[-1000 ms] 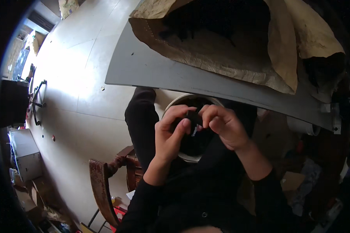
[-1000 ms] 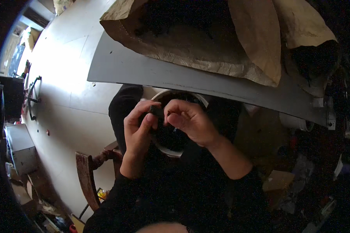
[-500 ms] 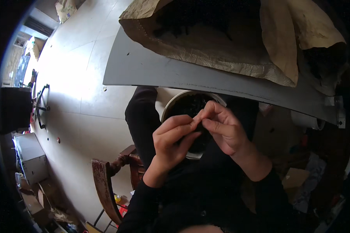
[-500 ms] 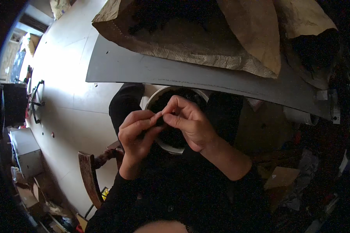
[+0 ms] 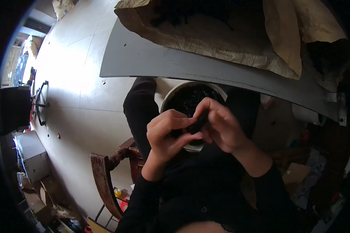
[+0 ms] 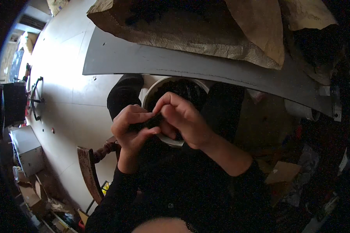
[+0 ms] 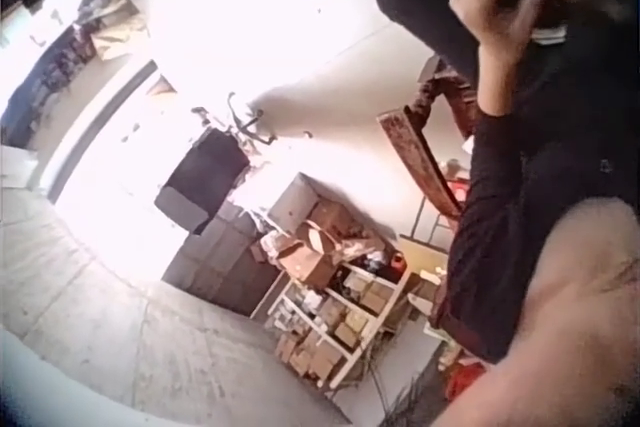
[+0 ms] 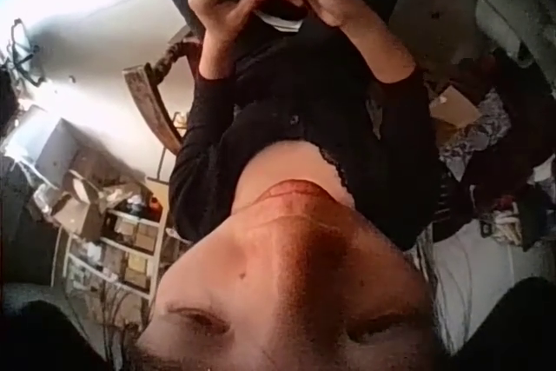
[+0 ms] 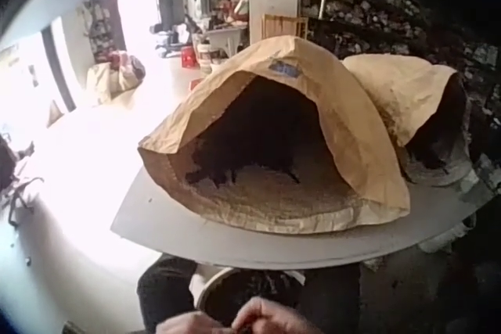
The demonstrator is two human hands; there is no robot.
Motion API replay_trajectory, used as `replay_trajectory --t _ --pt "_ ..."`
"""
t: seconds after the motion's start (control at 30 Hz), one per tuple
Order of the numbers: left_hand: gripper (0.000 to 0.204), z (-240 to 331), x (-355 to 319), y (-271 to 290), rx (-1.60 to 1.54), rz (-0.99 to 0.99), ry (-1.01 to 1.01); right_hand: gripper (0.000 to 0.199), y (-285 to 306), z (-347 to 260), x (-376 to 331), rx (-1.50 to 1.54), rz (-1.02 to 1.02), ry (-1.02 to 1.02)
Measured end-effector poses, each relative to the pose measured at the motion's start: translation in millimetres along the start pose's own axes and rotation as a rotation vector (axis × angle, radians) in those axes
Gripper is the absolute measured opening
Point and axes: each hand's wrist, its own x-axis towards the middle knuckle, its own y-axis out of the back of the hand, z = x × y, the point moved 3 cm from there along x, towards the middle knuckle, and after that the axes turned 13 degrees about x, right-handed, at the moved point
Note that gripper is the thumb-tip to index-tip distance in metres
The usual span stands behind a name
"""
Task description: Sorting small black items from a large bag into a plastic bowl.
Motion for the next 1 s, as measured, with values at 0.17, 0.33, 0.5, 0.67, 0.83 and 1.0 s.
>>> replay_trajectory --t 0.17,0.33,0.5,0.67,0.83,1.0 --pt "0.036 -5 -5 4 -0.037 -0.167 -0.010 0.022 3 -8 -5 -0.183 -0.022 -0.067" --pt "0.033 -5 -2 5 -0.144 -0.436 -0.189 0.024 -6 -11 -12 -0.639 -0.430 -0.334" --pt "0.033 -7 -7 7 -0.146 -0.466 -0.223 0.024 -13 -8 -11 -0.827 -0.449 -0.173" --pt "0.028 -25 -7 20 -0.229 -0.117 0.142 0.026 -15 -31 53 -1.050 -0.568 0.018" --pt "0.029 -45 -33 6 -1.117 0.150 0.628 0.030 11 -65 182 -1.656 0.106 0.924" --pt "0.020 -47 -43 -3 -1.378 0.132 0.857 0.040 38 -72 215 -2.138 0.323 0.866"
